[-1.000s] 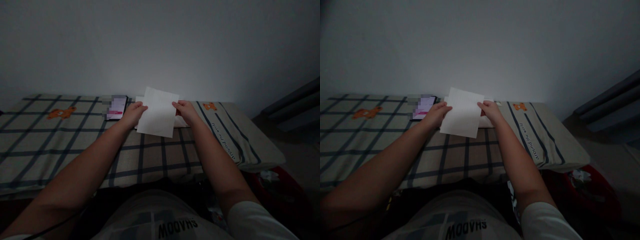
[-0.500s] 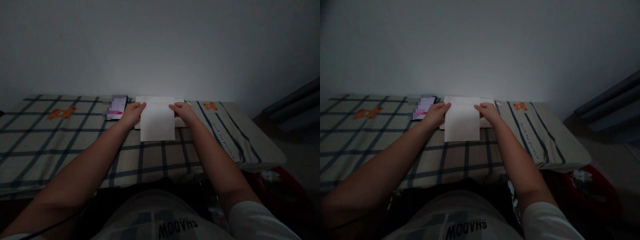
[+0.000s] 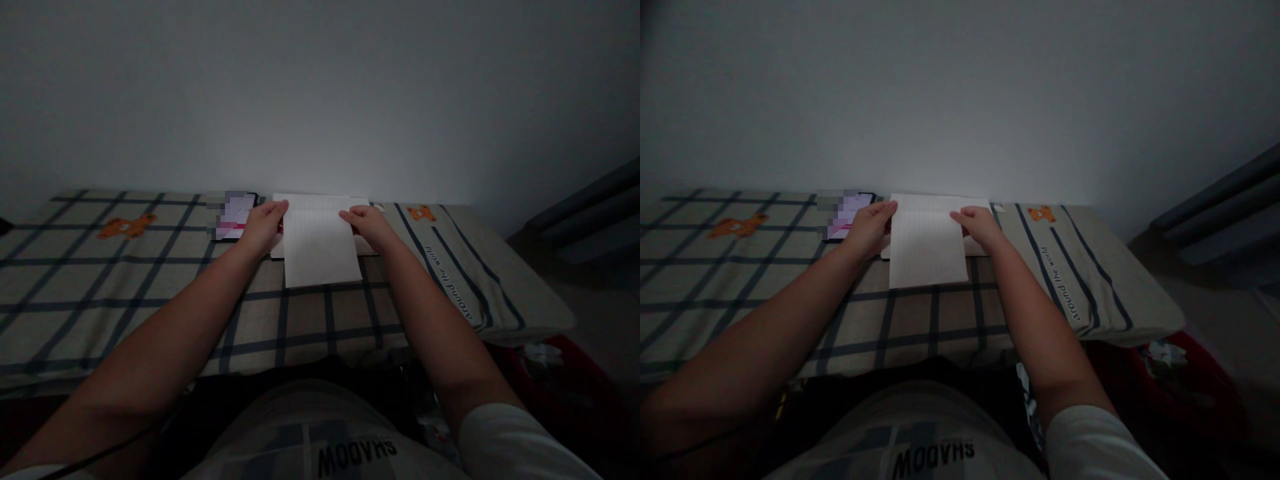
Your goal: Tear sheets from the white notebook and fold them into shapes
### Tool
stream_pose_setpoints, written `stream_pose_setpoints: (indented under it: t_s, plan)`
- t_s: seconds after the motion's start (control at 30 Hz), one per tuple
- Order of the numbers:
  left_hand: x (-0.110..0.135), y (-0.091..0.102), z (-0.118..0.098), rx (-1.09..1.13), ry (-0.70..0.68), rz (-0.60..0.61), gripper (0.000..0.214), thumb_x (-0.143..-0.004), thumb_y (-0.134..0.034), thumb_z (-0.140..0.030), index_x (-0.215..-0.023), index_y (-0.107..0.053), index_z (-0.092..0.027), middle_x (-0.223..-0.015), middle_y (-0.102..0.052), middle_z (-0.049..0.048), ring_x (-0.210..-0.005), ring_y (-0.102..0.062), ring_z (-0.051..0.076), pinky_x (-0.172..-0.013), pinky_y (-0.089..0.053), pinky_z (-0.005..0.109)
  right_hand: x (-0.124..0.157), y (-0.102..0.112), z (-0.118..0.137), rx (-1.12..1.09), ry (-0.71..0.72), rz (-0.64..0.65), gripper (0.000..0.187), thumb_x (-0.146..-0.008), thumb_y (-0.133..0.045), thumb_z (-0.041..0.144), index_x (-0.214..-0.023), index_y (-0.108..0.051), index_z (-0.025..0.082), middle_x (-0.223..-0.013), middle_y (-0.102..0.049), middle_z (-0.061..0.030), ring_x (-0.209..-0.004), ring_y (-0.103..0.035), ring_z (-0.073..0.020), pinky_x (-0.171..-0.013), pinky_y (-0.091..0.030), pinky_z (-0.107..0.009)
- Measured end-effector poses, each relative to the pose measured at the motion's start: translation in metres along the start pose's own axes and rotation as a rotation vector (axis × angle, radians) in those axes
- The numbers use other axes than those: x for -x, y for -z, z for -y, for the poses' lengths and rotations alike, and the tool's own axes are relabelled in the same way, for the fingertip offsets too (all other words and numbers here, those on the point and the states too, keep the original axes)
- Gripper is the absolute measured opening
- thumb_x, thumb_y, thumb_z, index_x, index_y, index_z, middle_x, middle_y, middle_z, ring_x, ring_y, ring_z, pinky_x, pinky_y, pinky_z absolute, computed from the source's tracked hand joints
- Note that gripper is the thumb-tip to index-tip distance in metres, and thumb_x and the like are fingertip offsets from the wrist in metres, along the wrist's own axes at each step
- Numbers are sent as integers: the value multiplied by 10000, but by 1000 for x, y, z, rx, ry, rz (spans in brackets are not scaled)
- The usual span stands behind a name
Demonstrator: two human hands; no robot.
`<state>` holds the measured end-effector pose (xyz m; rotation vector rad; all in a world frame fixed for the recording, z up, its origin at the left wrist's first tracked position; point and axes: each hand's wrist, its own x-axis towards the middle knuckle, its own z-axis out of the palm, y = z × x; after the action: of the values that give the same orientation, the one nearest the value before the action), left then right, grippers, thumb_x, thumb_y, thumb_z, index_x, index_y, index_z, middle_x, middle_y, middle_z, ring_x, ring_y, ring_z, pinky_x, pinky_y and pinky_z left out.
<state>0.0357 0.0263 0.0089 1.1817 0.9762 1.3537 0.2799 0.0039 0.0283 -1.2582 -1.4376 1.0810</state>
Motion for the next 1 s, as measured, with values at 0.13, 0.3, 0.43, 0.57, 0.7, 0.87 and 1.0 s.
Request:
stream_pose_setpoints:
  t_s: [0.13,0.3,0.43,0.57,0.7,0.87,1.0]
  plan:
    - [-1,-1,0,5,-2,-41,98,-802,-682,-259,-823,-624,-183,-662,-591,-26,-534,-537,102,-494,-401,213,2,-1,3,-5,-13,10,392,-822,-719,344,-554,-470,204,-547,-444,51,-509,-400,-87,-532,-353,-252]
    - [-2,-2,-3,-17,-5,-91,101,-789,-667,-186,-865,-600,-181,-684,-616,-27,-541,-554,98,-477,-385,192,1,-1,0,-16,-32,33,364,-806,-729,374,-574,-504,204,-571,-486,38,-532,-431,-94,-542,-374,-255]
    - [-3,-2,-1,-49,-24,-126,81,-809,-661,-201,-835,-584,-195,-639,-563,-40,-520,-521,97,-468,-385,195,-2,1,-6,-9,-22,46,350,-802,-719,385,-580,-520,204,-585,-502,31,-550,-472,-102,-557,-389,-262]
    - [-3,1,-1,-83,-57,-119,140,-866,-615,-263,-750,-563,-203,-608,-521,-34,-502,-494,96,-434,-355,191,-4,2,-10,19,-7,56,358,-798,-720,397,-577,-511,207,-573,-480,38,-535,-444,-100,-542,-359,-264]
    - [0,0,-6,-118,-58,-123,114,-842,-626,-236,-748,-577,-194,-592,-523,-36,-493,-486,89,-419,-351,184,-4,3,-11,20,7,50,369,-790,-726,413,-583,-499,210,-570,-453,47,-526,-420,-98,-538,-340,-269]
    - [1,-2,-4,-137,-35,-41,263,-727,-749,-228,-957,-626,-195,-587,-534,-72,-479,-493,93,-436,-398,197,-7,6,-13,-18,25,-48,341,-798,-708,409,-607,-506,211,-595,-467,42,-557,-459,-109,-566,-381,-271]
    - [2,0,3,-174,0,78,251,-690,-814,-292,-806,-617,-189,-555,-499,-63,-468,-483,96,-441,-387,223,-8,6,-13,-74,51,-111,326,-810,-695,378,-615,-490,215,-609,-461,42,-561,-455,-104,-563,-388,-260]
